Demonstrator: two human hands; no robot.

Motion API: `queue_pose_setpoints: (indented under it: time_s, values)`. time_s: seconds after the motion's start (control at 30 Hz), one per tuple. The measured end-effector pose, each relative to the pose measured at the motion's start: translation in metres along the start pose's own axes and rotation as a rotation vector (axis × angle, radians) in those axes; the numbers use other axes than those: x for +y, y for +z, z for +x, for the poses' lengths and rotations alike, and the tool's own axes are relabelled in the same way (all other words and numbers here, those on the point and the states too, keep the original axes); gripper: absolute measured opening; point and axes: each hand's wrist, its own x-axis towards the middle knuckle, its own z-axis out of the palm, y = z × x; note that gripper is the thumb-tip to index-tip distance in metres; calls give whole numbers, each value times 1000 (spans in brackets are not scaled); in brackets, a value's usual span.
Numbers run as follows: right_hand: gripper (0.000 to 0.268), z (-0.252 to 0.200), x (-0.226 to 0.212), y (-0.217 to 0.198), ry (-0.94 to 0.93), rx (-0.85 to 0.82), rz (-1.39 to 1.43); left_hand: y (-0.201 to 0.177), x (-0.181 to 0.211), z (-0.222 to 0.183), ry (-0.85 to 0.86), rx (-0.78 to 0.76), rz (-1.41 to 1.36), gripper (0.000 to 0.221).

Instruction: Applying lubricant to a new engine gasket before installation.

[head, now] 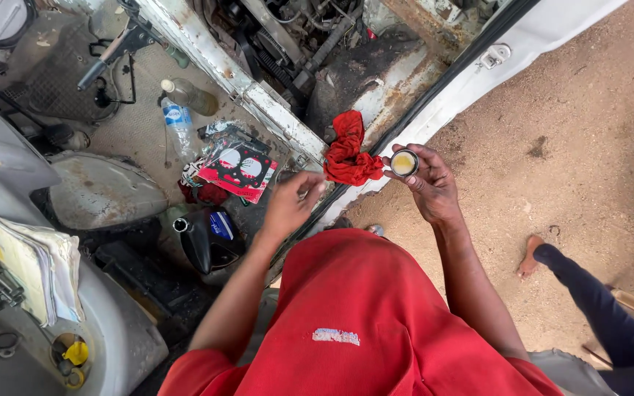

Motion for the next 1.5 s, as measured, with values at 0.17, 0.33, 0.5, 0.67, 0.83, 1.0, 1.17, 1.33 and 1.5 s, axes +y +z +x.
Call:
queue_pose_setpoints:
  time_s: [0.17, 0.33, 0.5, 0.67, 0.83, 1.0, 1.17, 1.33, 1.5]
  values:
    - [48, 8, 2, 3, -2, 19, 7, 23, 34, 34, 305, 196, 153, 42]
    - [49, 16, 4, 7, 9, 17, 2, 36, 58, 54, 493, 189, 366, 66]
    - [53, 16, 12, 3, 37, -8, 0, 38, 63, 65, 476, 81, 464, 72]
    - [54, 18, 11, 13, 61, 11, 7, 38, 57, 69, 493, 61, 478, 69]
    - [55, 18, 19, 9, 83, -28, 37, 37, 52, 66, 497, 68, 459, 66]
    - [57, 26, 32, 7, 89, -50, -6, 29, 40, 66, 452, 103, 395, 62]
    - [57, 39, 44, 32, 85, 7, -803, 5, -12, 76, 410, 219, 385, 62]
    - [66, 35, 96, 18, -35, -255, -1578, -8, -68, 82, 310, 324, 444, 60]
    - [23, 27, 135, -23, 22, -55, -1571, -3, -104, 85, 170, 336, 472, 59]
